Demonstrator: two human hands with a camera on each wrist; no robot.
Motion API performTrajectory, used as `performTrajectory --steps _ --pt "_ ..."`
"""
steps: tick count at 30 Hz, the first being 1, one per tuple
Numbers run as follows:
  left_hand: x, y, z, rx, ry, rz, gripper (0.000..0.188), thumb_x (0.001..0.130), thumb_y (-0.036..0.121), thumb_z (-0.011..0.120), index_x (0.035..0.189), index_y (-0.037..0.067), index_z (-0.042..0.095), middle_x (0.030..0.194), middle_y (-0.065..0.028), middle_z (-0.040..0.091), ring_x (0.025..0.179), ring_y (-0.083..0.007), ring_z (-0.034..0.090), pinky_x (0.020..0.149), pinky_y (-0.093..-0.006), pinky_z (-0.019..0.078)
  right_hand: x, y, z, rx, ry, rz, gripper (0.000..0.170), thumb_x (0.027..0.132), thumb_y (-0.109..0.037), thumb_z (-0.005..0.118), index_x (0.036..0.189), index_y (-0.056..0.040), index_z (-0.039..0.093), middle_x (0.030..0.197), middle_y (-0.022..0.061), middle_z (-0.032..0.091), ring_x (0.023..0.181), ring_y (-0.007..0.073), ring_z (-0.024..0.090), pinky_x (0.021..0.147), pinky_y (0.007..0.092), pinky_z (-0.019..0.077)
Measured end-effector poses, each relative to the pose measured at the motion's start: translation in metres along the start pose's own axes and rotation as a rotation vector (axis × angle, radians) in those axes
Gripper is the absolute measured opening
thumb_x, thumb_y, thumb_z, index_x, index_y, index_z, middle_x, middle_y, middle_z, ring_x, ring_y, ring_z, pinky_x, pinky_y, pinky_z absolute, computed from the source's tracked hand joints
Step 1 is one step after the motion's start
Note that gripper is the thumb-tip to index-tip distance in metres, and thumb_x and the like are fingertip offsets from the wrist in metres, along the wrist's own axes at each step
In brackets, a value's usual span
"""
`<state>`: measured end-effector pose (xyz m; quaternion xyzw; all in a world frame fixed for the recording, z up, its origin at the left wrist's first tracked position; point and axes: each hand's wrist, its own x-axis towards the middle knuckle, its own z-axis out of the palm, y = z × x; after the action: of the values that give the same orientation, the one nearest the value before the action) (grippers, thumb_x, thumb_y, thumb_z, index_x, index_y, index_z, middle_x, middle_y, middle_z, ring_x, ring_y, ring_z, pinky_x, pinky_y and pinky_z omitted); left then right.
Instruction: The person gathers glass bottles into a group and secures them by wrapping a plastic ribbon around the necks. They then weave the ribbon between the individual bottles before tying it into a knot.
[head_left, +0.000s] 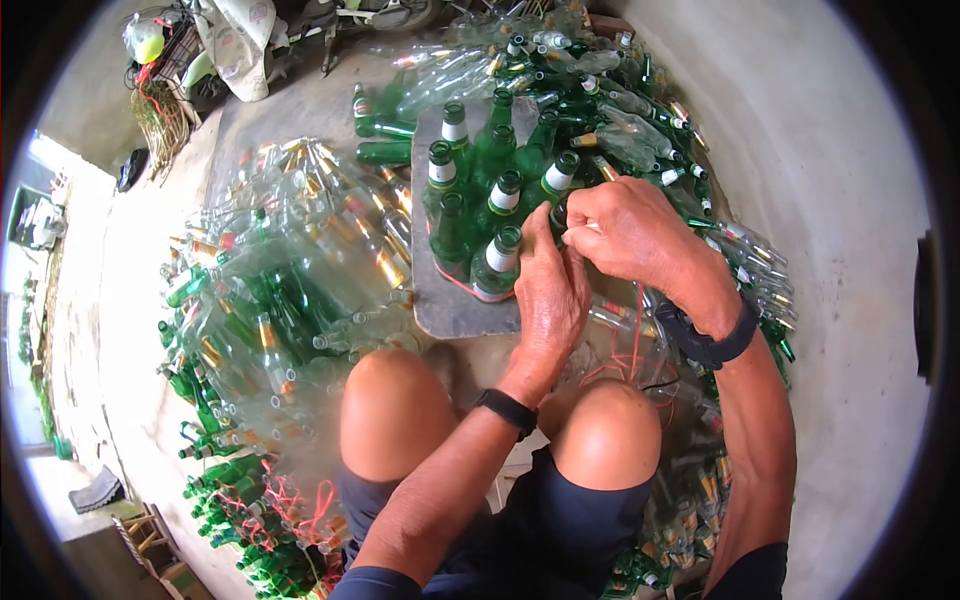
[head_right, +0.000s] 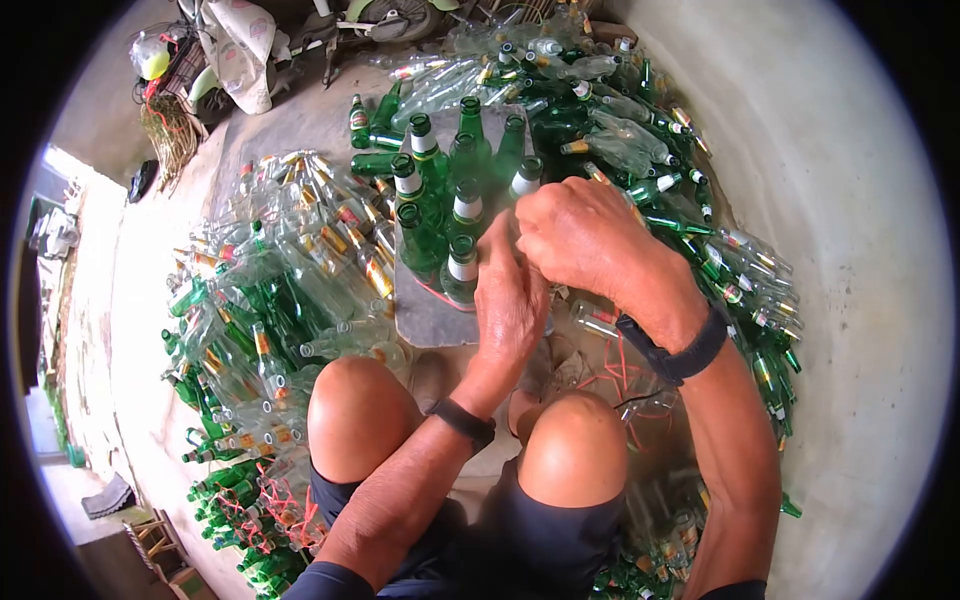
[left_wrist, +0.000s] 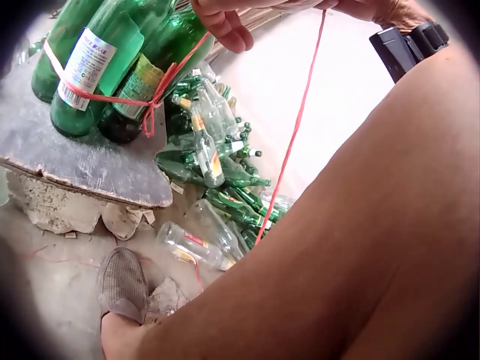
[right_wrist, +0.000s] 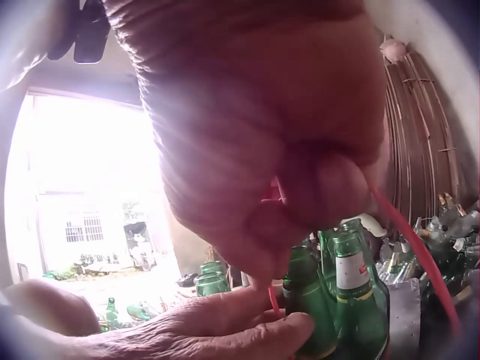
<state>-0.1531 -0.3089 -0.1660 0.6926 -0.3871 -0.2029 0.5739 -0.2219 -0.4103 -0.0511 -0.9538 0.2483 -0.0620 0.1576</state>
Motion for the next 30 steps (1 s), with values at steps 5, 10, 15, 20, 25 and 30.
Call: performTrajectory --steps 5,10,15,20,25,30 --pt "0.002 -0.01 0.006 -0.028 -0.011 0.003 0.048 0.103 0.013 0.056 0.144 -0.006 0.041 0.13 -0.0358 0.056 0.116 -0.0531 0.058 0.097 -0.0535 0.0488 -0.003 0.012 0.003 -0.102 0.091 -0.084 0.014 0.079 -0.011 0.061 0.074 -0.0004 0.067 0.079 0.0271 0.067 0.081 0.0478 0.066 0.073 0.0551 0.0541" --pt "0.004 0.007 -0.004 -0.221 -0.133 -0.158 0.046 0.102 0.011 0.056 0.142 -0.007 0.044 0.111 -0.0305 0.063 0.099 -0.0436 0.065 0.089 -0.0483 0.0503 -0.004 0.008 0.01 -0.135 0.327 -0.252 0.014 0.073 -0.012 0.065 0.068 0.0007 0.064 0.075 0.0258 0.065 0.077 0.0468 0.065 0.069 0.0543 0.0517" --pt "0.009 -0.029 0.007 -0.161 -0.035 0.039 0.047 0.101 0.013 0.059 0.141 -0.008 0.045 0.105 -0.0206 0.064 0.084 -0.0239 0.068 0.07 -0.037 0.0546 -0.012 0.004 0.012 -0.238 0.2 -0.238 0.015 0.078 -0.013 0.07 0.09 -0.0042 0.068 0.096 0.0152 0.07 0.1 0.033 0.069 0.091 0.0466 0.0512" --pt "0.006 -0.024 0.005 -0.284 -0.088 -0.089 0.053 0.104 0.013 0.054 0.149 -0.007 0.035 0.095 -0.0129 0.067 0.076 -0.0162 0.07 0.058 -0.0281 0.0558 -0.008 0.003 0.003 -0.09 0.267 -0.231 0.013 0.065 -0.008 0.066 0.071 0.0039 0.066 0.075 0.0259 0.067 0.076 0.0433 0.069 0.067 0.0508 0.0543" --pt "0.003 -0.02 0.005 -0.292 -0.107 -0.067 0.054 0.106 0.016 0.054 0.149 -0.008 0.034 0.093 -0.0129 0.069 0.076 -0.0162 0.071 0.058 -0.0279 0.0557 -0.014 0.0 -0.02 0.075 0.032 -0.113 0.016 0.064 -0.007 0.063 0.071 0.0078 0.063 0.065 0.0298 0.058 0.058 0.0444 0.058 0.057 0.05 0.047" --pt "0.005 -0.027 0.006 -0.187 -0.066 -0.014 0.039 0.11 0.016 0.05 0.144 0.0 0.04 0.1 -0.0136 0.069 0.078 -0.0168 0.073 0.059 -0.0287 0.0601 0.007 0.016 0.003 0.104 0.161 -0.159 0.014 0.071 -0.01 0.062 0.071 0.0046 0.064 0.069 0.0271 0.061 0.064 0.0435 0.064 0.059 0.0503 0.049"
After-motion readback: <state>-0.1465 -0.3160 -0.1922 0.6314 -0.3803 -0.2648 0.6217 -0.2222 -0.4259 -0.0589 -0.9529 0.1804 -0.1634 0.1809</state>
